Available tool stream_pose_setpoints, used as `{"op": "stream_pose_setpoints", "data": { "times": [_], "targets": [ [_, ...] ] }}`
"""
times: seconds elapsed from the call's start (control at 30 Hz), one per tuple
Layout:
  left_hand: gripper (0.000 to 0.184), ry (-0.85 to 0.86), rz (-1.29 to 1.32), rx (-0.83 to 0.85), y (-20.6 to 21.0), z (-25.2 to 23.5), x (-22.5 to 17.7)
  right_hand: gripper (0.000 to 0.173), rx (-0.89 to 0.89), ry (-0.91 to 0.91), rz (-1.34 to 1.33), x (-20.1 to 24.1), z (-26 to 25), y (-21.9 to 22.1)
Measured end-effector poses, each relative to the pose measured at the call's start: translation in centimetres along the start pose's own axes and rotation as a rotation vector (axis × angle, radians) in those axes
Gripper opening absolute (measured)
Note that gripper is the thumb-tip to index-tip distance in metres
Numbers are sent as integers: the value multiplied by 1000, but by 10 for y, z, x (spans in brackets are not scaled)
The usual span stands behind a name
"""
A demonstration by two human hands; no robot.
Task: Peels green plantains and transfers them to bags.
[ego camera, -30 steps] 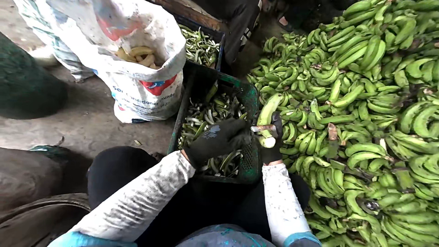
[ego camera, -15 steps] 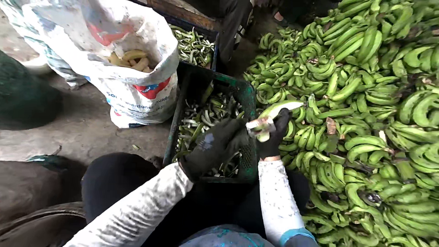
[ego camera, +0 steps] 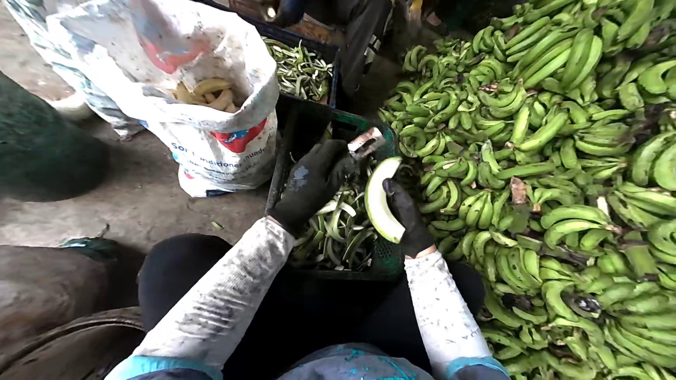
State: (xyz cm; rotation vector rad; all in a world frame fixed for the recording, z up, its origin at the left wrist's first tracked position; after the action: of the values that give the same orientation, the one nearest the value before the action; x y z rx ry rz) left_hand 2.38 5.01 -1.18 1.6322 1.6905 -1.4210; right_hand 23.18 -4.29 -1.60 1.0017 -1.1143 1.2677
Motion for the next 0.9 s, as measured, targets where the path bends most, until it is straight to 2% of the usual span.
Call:
{"op": "stream_pose_setpoints", "data": {
  "times": [0.13, 0.23, 0.3, 0.37, 0.4, 0.47, 0.5, 0.63, 0.73, 0.83, 0.9],
  "targets": [
    [46, 68, 66, 70, 27, 25, -32, 37, -348, -252, -11, 15, -12, 3],
    [52, 137, 5, 26, 46, 37, -44, 37, -575, -454, -268, 34, -40, 7],
    [52, 150, -5, -15, 50, 38, -45, 36, -664, -524, -364, 43, -54, 9],
    [48, 127, 9, -24, 44, 32, -41, 32, -585, -528, -340, 45, -50, 16],
    [47, 118, 14, -33, 40, 28, -37, 30, -489, -506, -281, 39, -43, 16],
    [45, 77, 29, -19, 26, 21, -28, 34, -260, -408, -1, 23, -16, 11],
    [45, 69, 19, -20, 19, 19, -25, 34, -167, -355, 19, 19, -9, 9],
    [45, 131, -172, 27, 8, 19, -18, 31, -41, -141, 7, 17, -6, -11],
    [42, 139, -153, 76, 8, 12, -3, 28, 172, -45, 157, 23, -4, -26],
    [49, 158, -48, 177, 4, 3, 9, 40, 392, -63, 258, 23, -6, -31],
    [51, 144, -15, 249, 3, 0, 14, 45, 439, -53, 316, 24, -6, -32]
  ]
}}
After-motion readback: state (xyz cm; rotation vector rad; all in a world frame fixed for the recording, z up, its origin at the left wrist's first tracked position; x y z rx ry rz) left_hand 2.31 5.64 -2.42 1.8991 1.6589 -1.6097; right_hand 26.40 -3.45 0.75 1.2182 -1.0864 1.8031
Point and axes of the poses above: each hand's wrist, its own z-axis away from the middle knuckle, its own y-axis out of the palm, x = y × z, the point moved 1 cm from there along -z, towards the middle knuckle, and after that the axes turned 10 degrees about z, right-handed, at the moved point
